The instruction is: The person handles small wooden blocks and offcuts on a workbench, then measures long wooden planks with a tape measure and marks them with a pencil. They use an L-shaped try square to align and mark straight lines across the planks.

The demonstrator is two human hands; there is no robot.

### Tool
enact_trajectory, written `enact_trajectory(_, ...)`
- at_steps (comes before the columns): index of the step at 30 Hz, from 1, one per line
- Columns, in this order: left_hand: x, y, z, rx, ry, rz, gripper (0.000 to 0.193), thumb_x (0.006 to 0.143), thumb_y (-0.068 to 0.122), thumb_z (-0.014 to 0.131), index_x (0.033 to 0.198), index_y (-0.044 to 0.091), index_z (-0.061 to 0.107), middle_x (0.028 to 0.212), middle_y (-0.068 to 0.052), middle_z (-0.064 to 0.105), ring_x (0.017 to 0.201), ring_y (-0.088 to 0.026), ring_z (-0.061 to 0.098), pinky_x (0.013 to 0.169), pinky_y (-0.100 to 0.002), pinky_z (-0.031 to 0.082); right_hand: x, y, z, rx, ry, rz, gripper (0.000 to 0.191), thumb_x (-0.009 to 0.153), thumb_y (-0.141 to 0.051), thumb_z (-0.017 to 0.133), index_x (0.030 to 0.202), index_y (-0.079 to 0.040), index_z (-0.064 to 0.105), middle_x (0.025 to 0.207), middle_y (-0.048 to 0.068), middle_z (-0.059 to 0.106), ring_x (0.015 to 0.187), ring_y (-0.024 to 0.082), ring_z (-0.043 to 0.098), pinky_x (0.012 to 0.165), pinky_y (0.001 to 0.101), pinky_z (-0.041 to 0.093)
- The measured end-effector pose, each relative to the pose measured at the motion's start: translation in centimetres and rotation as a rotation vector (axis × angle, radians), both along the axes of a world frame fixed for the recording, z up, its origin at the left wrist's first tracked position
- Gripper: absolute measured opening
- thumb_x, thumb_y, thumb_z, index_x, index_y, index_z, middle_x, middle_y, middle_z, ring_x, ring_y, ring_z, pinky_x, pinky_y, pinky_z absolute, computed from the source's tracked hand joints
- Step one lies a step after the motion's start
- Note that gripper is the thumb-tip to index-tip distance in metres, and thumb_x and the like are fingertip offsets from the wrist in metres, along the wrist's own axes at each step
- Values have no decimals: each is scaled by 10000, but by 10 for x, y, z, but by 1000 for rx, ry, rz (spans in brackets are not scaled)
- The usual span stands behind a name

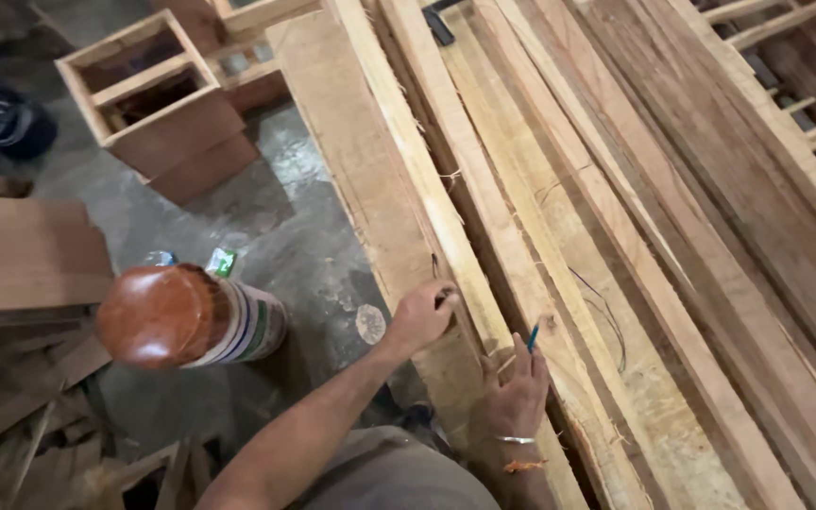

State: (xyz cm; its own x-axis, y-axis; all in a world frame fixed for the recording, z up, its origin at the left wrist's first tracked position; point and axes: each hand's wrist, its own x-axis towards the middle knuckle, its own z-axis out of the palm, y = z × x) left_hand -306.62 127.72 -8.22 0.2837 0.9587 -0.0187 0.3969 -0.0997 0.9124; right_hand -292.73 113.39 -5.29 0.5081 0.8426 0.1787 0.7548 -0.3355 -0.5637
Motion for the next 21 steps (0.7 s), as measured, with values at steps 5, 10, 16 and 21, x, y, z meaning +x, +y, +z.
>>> enact_trajectory(5, -6, 41, -15, -65, 1, -5, 253, 903, 206, 696, 1094, 42, 720, 1003, -175, 739, 947, -317, 748, 832, -399, 585, -4, 10, -18, -40, -38, -69, 650, 792, -304, 786, 1376, -88, 600, 1347, 258, 576, 1244, 442, 533, 1044, 515, 438)
enact_trajectory(10, -14, 88, -24, -47, 51, -160, 208, 898, 222, 703, 992, 41, 745, 959, -190, 741, 916, -363, 725, 800, -433, 571, -5, 20, -39, -78, -150, -130, 707, 719, -234, 769, 1395, -106, 607, 1359, 207, 601, 1249, 396, 553, 1039, 514, 434)
enact_trajectory(16, -31, 125, -42, -85, 161, -292, 276, 884, 307, 703, 1013, 66, 747, 998, -192, 732, 949, -391, 695, 815, -467, 556, -12, 32, -42, -196, -278, -153, 674, 733, -300, 807, 1365, -145, 633, 1286, 172, 621, 1268, 368, 546, 1100, 512, 430)
enact_trajectory(21, -41, 137, -68, -119, 314, -411, 311, 892, 325, 692, 1038, 55, 738, 1029, -213, 727, 994, -409, 679, 864, -490, 544, -22, 41, -35, -302, -229, -245, 673, 714, -359, 836, 1329, -148, 660, 1269, 143, 641, 1257, 369, 546, 1058, 526, 418)
